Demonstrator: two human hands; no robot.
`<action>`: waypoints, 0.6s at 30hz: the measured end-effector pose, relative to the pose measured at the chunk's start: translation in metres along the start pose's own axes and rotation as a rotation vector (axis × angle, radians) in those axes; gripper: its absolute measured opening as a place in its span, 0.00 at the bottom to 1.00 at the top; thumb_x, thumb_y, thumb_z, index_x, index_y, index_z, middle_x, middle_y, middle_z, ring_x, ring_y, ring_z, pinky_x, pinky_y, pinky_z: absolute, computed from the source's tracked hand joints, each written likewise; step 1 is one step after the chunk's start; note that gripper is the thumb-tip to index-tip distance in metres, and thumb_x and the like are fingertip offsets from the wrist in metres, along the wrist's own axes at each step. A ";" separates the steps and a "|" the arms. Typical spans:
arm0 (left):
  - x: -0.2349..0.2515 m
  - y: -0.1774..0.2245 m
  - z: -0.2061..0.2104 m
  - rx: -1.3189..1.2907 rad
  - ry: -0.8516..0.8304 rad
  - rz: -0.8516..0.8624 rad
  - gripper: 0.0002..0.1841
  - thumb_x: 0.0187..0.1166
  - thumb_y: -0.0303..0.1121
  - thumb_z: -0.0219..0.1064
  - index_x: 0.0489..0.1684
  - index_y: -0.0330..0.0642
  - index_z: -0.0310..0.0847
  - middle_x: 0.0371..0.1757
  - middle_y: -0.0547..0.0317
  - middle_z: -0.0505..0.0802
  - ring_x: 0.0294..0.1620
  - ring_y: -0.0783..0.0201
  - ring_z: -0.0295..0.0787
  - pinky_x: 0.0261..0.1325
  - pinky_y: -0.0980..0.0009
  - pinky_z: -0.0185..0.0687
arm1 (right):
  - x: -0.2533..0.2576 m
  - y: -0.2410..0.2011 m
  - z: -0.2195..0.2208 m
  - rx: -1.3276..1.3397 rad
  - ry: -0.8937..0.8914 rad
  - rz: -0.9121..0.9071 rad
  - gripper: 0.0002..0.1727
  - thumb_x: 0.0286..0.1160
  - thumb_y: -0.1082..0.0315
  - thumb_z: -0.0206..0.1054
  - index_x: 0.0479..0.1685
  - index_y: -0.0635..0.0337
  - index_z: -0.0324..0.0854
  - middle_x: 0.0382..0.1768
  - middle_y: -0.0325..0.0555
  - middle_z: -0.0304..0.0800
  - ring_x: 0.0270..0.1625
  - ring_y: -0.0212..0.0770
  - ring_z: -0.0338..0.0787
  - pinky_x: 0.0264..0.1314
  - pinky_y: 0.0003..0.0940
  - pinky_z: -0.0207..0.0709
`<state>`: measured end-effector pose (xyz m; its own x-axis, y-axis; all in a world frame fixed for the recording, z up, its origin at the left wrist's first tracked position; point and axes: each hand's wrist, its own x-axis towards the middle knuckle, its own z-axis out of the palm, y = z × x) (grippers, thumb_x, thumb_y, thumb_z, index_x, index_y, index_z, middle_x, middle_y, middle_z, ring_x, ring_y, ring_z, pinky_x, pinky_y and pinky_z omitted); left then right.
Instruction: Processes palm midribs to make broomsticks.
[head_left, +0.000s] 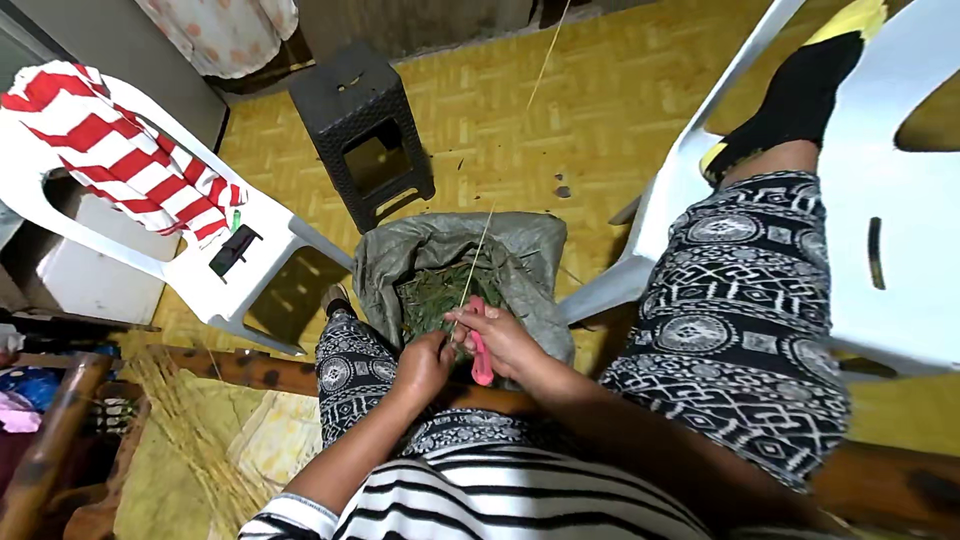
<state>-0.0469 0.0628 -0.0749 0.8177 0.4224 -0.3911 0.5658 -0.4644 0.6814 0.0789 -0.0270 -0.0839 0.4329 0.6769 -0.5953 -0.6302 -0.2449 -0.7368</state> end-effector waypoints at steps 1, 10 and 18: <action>0.001 0.000 -0.002 -0.023 0.017 0.006 0.18 0.90 0.33 0.56 0.64 0.28 0.84 0.57 0.37 0.92 0.60 0.49 0.91 0.71 0.54 0.80 | 0.000 0.001 -0.001 -0.056 -0.010 -0.051 0.10 0.91 0.67 0.59 0.54 0.66 0.79 0.22 0.36 0.83 0.18 0.25 0.75 0.23 0.19 0.70; 0.010 0.008 -0.025 -0.197 0.062 -0.078 0.17 0.92 0.33 0.54 0.63 0.32 0.86 0.49 0.47 0.93 0.48 0.62 0.90 0.61 0.63 0.83 | -0.008 0.011 -0.013 -0.888 -0.119 -0.359 0.29 0.95 0.56 0.46 0.92 0.55 0.61 0.81 0.59 0.76 0.80 0.55 0.79 0.83 0.54 0.69; 0.008 0.012 -0.026 -0.122 0.108 -0.039 0.16 0.90 0.33 0.56 0.52 0.29 0.88 0.48 0.43 0.93 0.51 0.57 0.89 0.62 0.58 0.81 | -0.011 0.005 -0.009 -0.863 -0.136 -0.321 0.28 0.94 0.58 0.50 0.89 0.56 0.66 0.78 0.57 0.79 0.79 0.51 0.80 0.84 0.49 0.69</action>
<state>-0.0366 0.0809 -0.0537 0.7758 0.5224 -0.3540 0.5739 -0.3506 0.7401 0.0767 -0.0417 -0.0837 0.3898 0.8637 -0.3194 0.2276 -0.4264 -0.8754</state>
